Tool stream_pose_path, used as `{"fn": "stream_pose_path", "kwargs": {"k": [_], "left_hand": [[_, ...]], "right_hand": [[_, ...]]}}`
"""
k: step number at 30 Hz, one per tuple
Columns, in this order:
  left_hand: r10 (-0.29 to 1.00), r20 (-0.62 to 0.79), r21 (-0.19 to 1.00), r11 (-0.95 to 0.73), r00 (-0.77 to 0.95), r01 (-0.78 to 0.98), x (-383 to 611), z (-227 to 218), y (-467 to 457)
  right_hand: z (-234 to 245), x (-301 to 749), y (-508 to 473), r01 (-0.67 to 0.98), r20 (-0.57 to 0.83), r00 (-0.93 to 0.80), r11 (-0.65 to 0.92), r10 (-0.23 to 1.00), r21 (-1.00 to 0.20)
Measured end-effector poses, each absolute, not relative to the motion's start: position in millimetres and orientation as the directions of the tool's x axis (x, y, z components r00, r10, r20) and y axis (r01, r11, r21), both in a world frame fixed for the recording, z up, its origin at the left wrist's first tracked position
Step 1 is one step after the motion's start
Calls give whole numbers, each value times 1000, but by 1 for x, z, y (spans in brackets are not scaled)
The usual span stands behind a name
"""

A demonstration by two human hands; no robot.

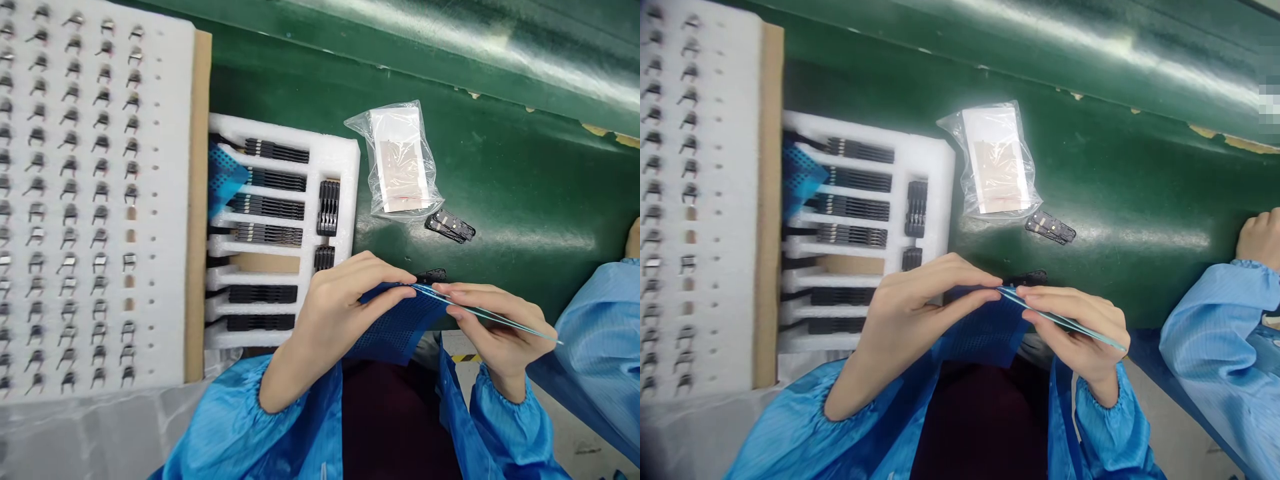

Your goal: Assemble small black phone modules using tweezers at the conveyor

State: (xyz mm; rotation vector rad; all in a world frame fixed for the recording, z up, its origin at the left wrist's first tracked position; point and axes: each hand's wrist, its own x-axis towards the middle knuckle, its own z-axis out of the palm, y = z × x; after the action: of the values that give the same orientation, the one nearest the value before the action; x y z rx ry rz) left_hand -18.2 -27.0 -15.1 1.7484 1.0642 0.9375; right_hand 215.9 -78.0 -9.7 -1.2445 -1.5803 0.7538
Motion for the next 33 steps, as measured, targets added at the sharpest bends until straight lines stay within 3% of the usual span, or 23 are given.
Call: {"fn": "stream_pose_path", "kwargs": {"k": [5, 33], "left_hand": [[923, 148, 924, -257, 355, 282, -17, -14, -27], [920, 156, 921, -267, 359, 283, -18, -16, -28]], "right_hand": [[-11, 214, -77, 365, 357, -44, 348, 933, -864], [-12, 214, -75, 364, 373, -72, 373, 925, -853]]}}
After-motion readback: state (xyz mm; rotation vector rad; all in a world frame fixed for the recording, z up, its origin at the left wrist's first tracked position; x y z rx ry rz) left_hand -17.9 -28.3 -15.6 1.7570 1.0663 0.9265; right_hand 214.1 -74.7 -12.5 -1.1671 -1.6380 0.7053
